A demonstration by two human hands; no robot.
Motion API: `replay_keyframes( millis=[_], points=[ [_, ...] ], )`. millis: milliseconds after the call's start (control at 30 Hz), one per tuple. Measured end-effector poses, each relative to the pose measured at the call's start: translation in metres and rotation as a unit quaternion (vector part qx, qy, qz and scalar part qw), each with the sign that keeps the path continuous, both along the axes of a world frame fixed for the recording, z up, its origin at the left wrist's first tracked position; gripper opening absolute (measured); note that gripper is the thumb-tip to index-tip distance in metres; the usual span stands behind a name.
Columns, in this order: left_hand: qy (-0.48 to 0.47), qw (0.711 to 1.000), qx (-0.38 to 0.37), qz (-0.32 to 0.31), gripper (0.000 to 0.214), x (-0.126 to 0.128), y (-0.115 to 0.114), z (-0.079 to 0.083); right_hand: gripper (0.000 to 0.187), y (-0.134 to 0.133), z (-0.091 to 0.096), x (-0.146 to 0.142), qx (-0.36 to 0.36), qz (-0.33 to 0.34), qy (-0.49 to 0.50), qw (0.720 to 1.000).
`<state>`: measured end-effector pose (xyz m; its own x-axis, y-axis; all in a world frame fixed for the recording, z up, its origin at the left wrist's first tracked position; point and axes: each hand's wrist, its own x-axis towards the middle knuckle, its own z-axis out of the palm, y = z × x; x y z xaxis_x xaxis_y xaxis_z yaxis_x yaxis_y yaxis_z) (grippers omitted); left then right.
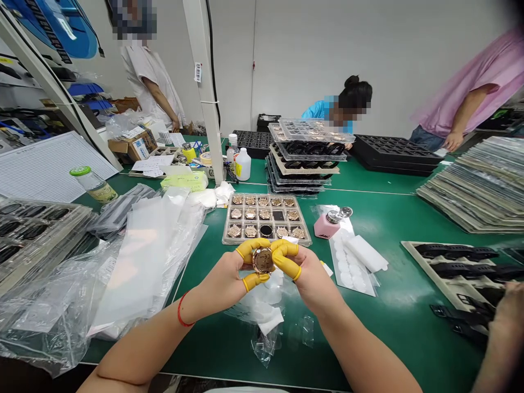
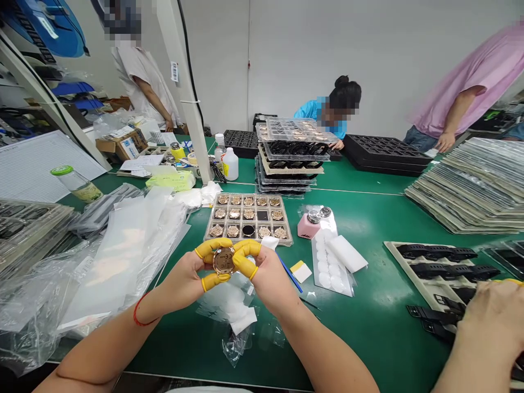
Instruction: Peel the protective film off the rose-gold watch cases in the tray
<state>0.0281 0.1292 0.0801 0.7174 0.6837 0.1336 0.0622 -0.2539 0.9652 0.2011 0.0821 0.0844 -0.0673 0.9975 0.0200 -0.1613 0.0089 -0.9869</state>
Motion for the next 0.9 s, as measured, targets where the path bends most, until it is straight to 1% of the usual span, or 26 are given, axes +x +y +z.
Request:
replay_keyframes(
  millis=[267,367,533,900],
  points=[
    [0.007,1.000,-0.008,0.000,0.048,0.0001,-0.0001,0.0018,0.014,0.0010,-0.0004,0.0002,-0.011,0.009,0.026,1.000],
    [0.003,1.000,-0.015,-0.002,0.048,0.0005,0.0001,0.0017,0.014,0.0006,0.0006,-0.0002,-0.011,0.006,0.021,1.000],
    [0.008,1.000,-0.009,-0.001,0.043,-0.0001,0.0006,0.0021,0.014,-0.0002,-0.0008,-0.0003,-0.005,-0.001,0.009,1.000],
    [0.001,1.000,0.000,0.005,0.045,-0.0003,0.0001,0.0004,0.019,-0.0003,-0.0007,-0.0007,0.006,-0.016,-0.021,1.000]
  ],
)
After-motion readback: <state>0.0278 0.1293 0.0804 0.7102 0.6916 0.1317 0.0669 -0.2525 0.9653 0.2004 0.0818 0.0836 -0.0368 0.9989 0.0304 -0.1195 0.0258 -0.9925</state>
